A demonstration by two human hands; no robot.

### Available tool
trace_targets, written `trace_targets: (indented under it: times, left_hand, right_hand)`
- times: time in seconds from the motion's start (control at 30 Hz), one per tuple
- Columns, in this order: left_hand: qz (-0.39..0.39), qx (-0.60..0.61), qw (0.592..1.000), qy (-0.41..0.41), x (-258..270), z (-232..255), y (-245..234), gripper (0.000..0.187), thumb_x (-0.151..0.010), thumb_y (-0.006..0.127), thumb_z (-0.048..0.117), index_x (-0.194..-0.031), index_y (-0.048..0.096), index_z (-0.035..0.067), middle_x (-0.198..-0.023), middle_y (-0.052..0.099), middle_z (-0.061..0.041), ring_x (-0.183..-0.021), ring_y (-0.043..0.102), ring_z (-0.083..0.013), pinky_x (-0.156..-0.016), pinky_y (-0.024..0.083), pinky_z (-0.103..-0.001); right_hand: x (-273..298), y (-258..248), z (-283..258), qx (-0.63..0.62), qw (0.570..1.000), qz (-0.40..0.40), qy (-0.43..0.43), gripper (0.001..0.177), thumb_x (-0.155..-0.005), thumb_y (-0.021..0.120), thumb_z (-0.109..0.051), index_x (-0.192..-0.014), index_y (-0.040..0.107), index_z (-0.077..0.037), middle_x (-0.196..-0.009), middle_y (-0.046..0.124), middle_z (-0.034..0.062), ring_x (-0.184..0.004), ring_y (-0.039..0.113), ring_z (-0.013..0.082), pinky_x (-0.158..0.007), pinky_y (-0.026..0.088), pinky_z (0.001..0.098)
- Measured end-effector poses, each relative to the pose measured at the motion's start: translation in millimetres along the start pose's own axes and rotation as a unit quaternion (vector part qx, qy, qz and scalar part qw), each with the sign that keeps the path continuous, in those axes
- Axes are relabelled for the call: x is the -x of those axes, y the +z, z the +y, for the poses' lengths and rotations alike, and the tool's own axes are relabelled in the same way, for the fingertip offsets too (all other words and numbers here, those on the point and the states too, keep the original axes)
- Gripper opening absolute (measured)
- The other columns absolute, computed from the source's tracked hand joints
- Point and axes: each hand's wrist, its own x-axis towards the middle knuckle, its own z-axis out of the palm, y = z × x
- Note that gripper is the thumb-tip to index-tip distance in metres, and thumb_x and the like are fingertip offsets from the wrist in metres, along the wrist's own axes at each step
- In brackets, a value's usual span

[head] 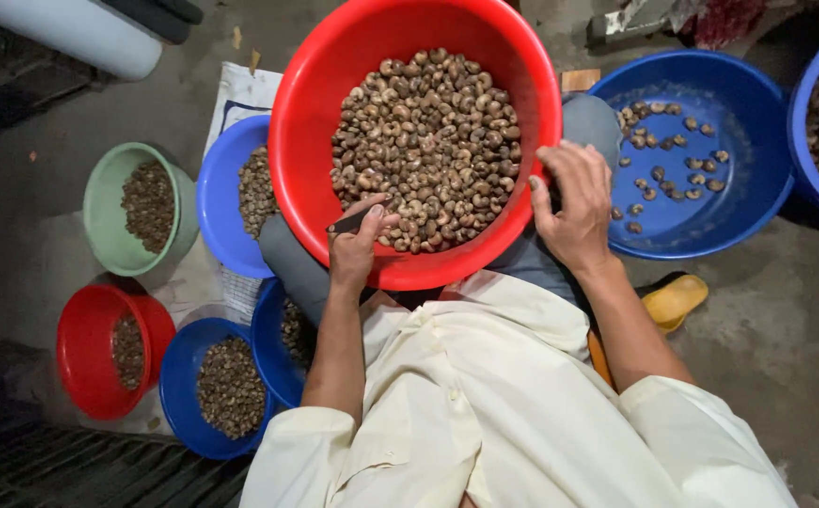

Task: Manually processing nuts by using a small tool to peel or crack the outer shells

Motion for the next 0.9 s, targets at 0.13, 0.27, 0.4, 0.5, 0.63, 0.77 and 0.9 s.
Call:
trace_targets:
  times: [0.13,0.27,0.4,0.5,0.63,0.77,0.9]
  left_hand:
    - [0.007,0.006,1.0,0.013,-4,28,4,0.031,-0.104,0.065,0.022,-0.127,0.071,0.002,-0.12,0.072,-0.025,-0.094,0.077,-0.0321,-0.076,0.064,-0.033]
    - [0.026,0.041,0.998,0.05,-21,35,0,0.029,-0.106,0.059,0.017,-0.127,0.068,-0.002,-0.11,0.072,-0.025,-0.09,0.078,-0.032,-0.074,0.065,-0.033]
    - [0.033,0.04,0.995,0.08,-41,44,-7,0.031,-0.105,0.064,0.017,-0.129,0.066,-0.004,-0.11,0.071,-0.03,-0.087,0.078,-0.0336,-0.073,0.065,-0.031]
    - [0.038,0.048,0.995,0.082,-65,27,-10,0.031,-0.102,0.068,0.017,-0.126,0.069,-0.003,-0.113,0.071,-0.03,-0.088,0.079,-0.0323,-0.072,0.065,-0.033]
    - [0.049,0.062,0.995,0.06,-90,30,-16,0.03,-0.102,0.067,0.02,-0.125,0.07,0.001,-0.095,0.076,-0.024,-0.083,0.079,-0.0299,-0.067,0.065,-0.031]
    - [0.04,0.02,0.998,0.04,-127,18,-28,0.023,-0.101,0.065,0.022,-0.118,0.075,0.011,-0.083,0.079,-0.017,-0.066,0.073,-0.0128,-0.053,0.059,-0.02]
    - [0.004,0.025,1.0,-0.012,-163,14,-40,0.029,-0.1,0.057,0.008,-0.126,0.068,0.004,-0.091,0.079,-0.012,-0.078,0.075,-0.0126,-0.057,0.059,-0.019]
  right_hand:
    - [2,-1,0,0.0,1.0,-0.01,-0.015,0.028,-0.102,0.073,-0.016,-0.128,0.072,-0.006,-0.123,0.072,0.0097,-0.122,0.064,0.0321,-0.116,0.039,0.0484]
    - [1,-4,-6,-0.016,1.0,-0.015,-0.022,0.023,-0.103,0.07,-0.01,-0.125,0.071,-0.002,-0.12,0.071,0.0138,-0.117,0.065,0.0367,-0.111,0.042,0.0494]
    - [-3,-2,-13,-0.012,0.999,-0.039,-0.028,0.022,-0.103,0.071,-0.009,-0.124,0.071,-0.004,-0.117,0.072,0.0132,-0.115,0.065,0.0361,-0.109,0.044,0.0488]
    - [-11,10,-19,-0.038,0.997,-0.064,-0.025,0.019,-0.103,0.069,-0.01,-0.121,0.072,-0.004,-0.115,0.073,0.011,-0.113,0.067,0.0347,-0.104,0.047,0.0479]
    - [-33,36,-36,-0.076,0.987,-0.139,-0.043,0.021,-0.101,0.066,-0.002,-0.121,0.068,0.0,-0.113,0.072,0.0162,-0.108,0.068,0.0397,-0.096,0.051,0.0504]
    - [-53,82,-39,-0.081,0.967,-0.234,-0.062,0.031,-0.093,0.072,-0.003,-0.123,0.07,-0.003,-0.111,0.073,0.0142,-0.106,0.07,0.0367,-0.091,0.055,0.0468]
    - [-91,127,-61,-0.05,0.928,-0.354,-0.103,0.041,-0.087,0.068,-0.002,-0.128,0.062,0.0,-0.115,0.069,0.0165,-0.097,0.067,0.0348,-0.083,0.055,0.041]
